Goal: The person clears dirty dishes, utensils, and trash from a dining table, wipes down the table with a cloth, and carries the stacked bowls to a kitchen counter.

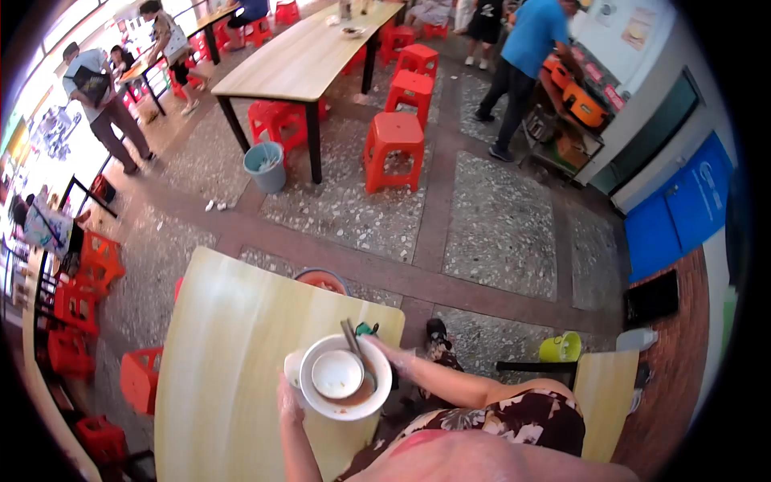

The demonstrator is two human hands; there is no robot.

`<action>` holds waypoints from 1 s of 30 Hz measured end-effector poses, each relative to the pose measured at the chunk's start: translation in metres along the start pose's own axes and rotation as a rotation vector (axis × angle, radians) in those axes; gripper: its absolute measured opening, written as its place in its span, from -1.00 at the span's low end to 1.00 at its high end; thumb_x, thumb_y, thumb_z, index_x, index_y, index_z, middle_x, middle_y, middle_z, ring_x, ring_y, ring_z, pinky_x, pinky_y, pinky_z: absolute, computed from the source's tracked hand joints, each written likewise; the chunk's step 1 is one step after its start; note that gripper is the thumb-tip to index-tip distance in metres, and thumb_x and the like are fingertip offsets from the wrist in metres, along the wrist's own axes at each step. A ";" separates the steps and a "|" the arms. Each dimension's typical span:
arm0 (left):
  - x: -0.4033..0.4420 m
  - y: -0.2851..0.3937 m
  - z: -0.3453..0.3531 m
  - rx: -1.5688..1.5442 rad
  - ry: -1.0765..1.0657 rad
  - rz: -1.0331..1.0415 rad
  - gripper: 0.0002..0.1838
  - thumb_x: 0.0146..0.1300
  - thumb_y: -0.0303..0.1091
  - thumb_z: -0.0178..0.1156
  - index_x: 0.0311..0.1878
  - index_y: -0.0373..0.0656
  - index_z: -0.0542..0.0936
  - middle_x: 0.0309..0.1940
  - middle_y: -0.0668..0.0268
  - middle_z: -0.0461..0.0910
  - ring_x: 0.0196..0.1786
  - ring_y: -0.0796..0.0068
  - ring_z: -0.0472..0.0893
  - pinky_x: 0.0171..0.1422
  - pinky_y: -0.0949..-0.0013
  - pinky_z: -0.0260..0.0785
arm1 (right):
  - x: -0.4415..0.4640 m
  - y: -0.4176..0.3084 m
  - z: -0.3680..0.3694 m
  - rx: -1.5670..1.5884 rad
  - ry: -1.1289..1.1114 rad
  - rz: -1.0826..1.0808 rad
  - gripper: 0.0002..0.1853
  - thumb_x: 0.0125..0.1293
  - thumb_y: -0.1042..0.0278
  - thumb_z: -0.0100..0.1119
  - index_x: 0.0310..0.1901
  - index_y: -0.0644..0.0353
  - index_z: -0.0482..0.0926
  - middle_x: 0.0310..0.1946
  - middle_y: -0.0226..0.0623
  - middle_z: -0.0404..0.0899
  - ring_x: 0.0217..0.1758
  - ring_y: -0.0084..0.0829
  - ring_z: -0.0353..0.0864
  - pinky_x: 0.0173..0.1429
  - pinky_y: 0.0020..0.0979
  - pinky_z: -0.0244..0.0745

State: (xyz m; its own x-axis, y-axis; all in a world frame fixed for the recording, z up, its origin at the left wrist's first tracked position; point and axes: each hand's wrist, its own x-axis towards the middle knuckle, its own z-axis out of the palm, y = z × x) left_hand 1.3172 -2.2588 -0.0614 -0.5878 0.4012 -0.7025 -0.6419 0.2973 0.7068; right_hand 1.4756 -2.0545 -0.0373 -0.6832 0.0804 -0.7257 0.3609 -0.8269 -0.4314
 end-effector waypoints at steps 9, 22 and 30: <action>0.023 0.044 0.269 -0.057 -0.199 0.005 -0.33 0.38 0.21 -0.31 0.25 -0.15 0.38 0.15 0.20 0.45 0.17 0.35 0.46 0.27 0.27 0.28 | -0.076 -0.181 -0.196 -0.093 0.125 -0.014 -0.23 0.19 -0.37 -0.05 0.13 0.23 0.46 0.02 -0.16 0.55 0.03 -0.36 0.55 0.16 -0.33 0.38; 0.162 0.186 0.674 0.085 -0.200 -0.011 -0.26 0.32 0.30 -0.25 0.19 -0.18 0.44 0.04 0.19 0.53 0.04 0.30 0.53 0.13 0.23 0.35 | -0.096 -0.509 -0.454 -0.043 0.148 -0.223 -0.19 0.26 -0.40 -0.24 0.28 0.16 0.32 0.20 -0.18 0.41 0.21 -0.31 0.44 0.30 -0.34 0.30; 0.298 0.304 0.921 0.209 -0.376 -0.110 -0.25 0.32 0.31 -0.24 0.11 -0.22 0.51 -0.04 0.19 0.57 -0.05 0.31 0.53 0.05 0.24 0.36 | -0.105 -0.747 -0.556 0.247 0.127 -0.400 -0.35 0.36 -0.20 -0.22 0.25 0.17 0.33 0.16 -0.22 0.45 0.16 -0.32 0.48 0.28 -0.30 0.33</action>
State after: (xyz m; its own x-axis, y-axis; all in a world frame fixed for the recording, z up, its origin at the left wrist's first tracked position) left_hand 1.4004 -1.2506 0.0207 -0.2762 0.6333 -0.7230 -0.5545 0.5094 0.6580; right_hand 1.6303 -1.1356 0.0634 -0.6496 0.4733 -0.5950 -0.0859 -0.8233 -0.5610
